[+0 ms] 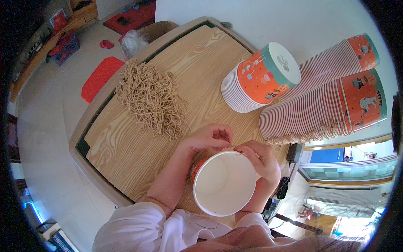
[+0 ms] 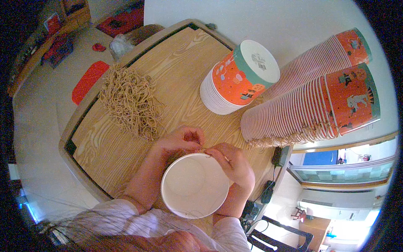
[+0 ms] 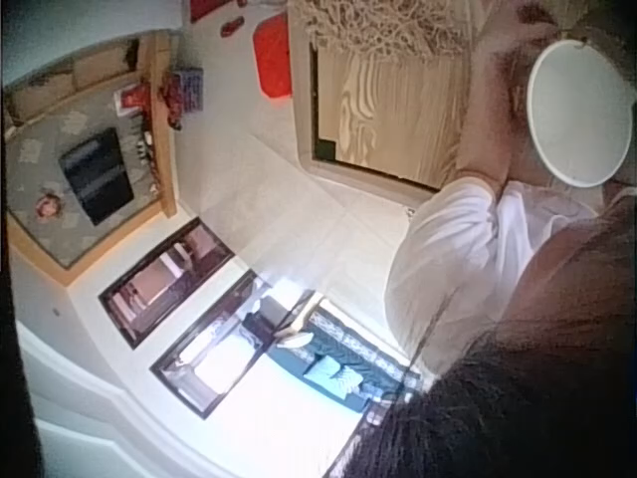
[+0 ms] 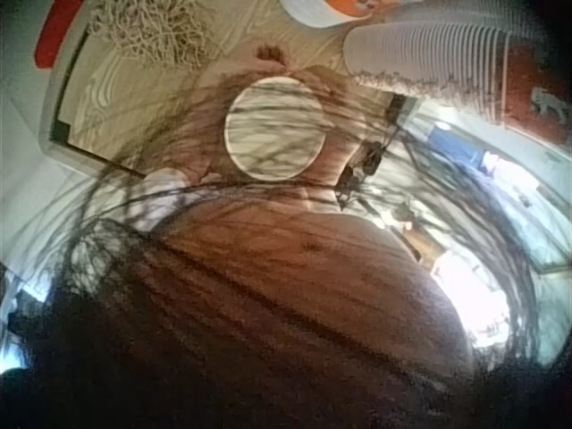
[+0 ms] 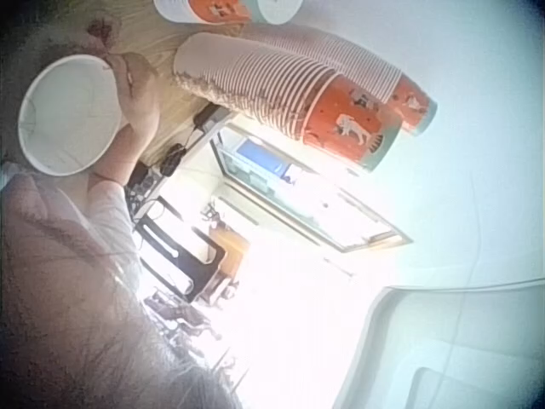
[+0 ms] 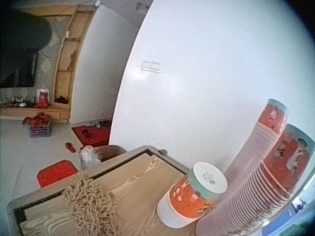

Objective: Tie rubber bands around individual paper cups and stack them.

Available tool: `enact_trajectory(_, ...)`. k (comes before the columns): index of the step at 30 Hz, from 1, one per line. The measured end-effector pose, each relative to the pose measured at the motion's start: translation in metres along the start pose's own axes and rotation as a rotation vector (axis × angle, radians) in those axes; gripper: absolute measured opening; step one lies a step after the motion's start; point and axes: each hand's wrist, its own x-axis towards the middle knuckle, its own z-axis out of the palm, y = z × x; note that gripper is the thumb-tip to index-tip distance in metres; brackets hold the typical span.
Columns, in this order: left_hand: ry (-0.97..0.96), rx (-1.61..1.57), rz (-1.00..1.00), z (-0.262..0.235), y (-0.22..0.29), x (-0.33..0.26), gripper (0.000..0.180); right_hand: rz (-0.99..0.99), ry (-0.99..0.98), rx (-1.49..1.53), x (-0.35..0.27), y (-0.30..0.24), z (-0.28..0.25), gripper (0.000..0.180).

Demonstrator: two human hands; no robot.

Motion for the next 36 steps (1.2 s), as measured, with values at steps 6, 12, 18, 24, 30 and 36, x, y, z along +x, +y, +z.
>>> enact_trajectory(6, 0.081, -0.011, -0.087, 0.010, 0.010, 0.000, 0.018, -0.015, 0.024, 0.009, -0.001, 0.002, 0.000, 0.020)
enact_trajectory(12, 0.023, 0.041, -0.051, 0.000, -0.001, -0.001, 0.017, 0.021, 0.048, 0.015, -0.002, 0.001, 0.000, 0.018)
enact_trajectory(18, 0.097, -0.073, -0.060, 0.001, 0.006, -0.002, 0.018, 0.003, 0.048, 0.009, -0.004, 0.001, -0.001, 0.020)
enact_trajectory(24, 0.093, -0.005, -0.034, -0.003, 0.002, -0.001, 0.021, -0.026, 0.062, 0.005, -0.004, 0.004, -0.001, 0.019)
enact_trajectory(30, 0.103, 0.060, -0.121, -0.008, 0.006, -0.005, 0.018, -0.012, 0.059, 0.010, -0.005, 0.004, -0.003, 0.018)
enact_trajectory(36, 0.189, 0.033, -0.091, -0.008, 0.006, -0.001, 0.014, -0.010, 0.057, -0.008, -0.004, 0.002, -0.001, 0.020)
